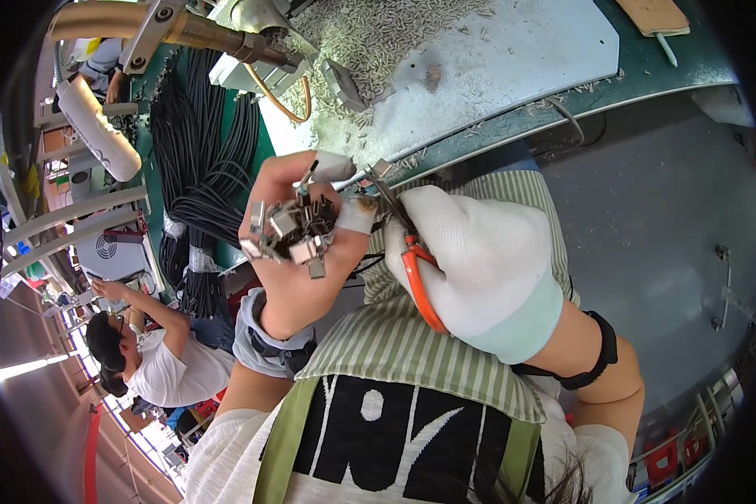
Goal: Manually trimming small electronic components using scissors at an assembly station.
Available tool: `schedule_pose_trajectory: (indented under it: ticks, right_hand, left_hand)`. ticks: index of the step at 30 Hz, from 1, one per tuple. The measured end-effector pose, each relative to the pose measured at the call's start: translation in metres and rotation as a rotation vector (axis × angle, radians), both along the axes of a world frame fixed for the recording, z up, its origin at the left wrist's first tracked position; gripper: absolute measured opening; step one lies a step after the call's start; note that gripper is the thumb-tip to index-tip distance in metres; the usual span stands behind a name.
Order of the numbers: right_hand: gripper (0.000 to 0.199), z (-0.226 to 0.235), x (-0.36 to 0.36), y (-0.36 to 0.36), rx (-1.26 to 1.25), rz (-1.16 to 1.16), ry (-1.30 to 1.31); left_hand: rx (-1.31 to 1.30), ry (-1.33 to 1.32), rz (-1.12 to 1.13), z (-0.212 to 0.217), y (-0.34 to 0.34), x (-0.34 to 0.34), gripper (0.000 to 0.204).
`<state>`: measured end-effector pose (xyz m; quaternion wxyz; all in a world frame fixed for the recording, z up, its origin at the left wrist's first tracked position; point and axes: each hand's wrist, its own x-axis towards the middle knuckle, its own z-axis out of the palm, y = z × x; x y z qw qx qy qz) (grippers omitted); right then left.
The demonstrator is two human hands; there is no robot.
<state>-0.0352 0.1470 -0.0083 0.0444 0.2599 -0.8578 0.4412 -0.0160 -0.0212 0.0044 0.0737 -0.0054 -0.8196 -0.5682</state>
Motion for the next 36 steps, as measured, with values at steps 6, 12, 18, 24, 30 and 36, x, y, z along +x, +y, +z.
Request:
schedule_pose_trajectory:
  ticks: [6,12,18,24,30,36]
  right_hand:
    - [0.015,0.002,0.001,0.001,-0.110,0.081,-0.122]
    - [0.013,0.001,-0.006,-0.005,-0.044,0.023,-0.016]
    - [0.012,0.005,-0.008,-0.005,-0.061,0.131,-0.398]
    - [0.016,-0.009,-0.012,-0.011,-0.292,0.231,-0.713]
    - [0.021,-0.028,-0.033,-0.019,-0.251,-0.035,-0.527]
    - [0.029,-0.026,-0.107,-0.038,-0.178,0.181,-0.518]
  left_hand:
    - [-0.037,-0.005,-0.180,0.007,-0.009,0.000,0.022]
    - [-0.019,-0.127,-0.016,0.009,-0.005,0.001,0.018]
    - [-0.059,-0.148,-0.003,0.004,-0.006,0.003,0.019]
    - [0.453,-0.585,0.023,0.001,-0.027,-0.008,0.018]
    - [0.618,-0.567,0.115,-0.025,-0.067,-0.023,0.017]
    - [0.724,-0.493,0.121,-0.033,-0.074,-0.067,0.015]
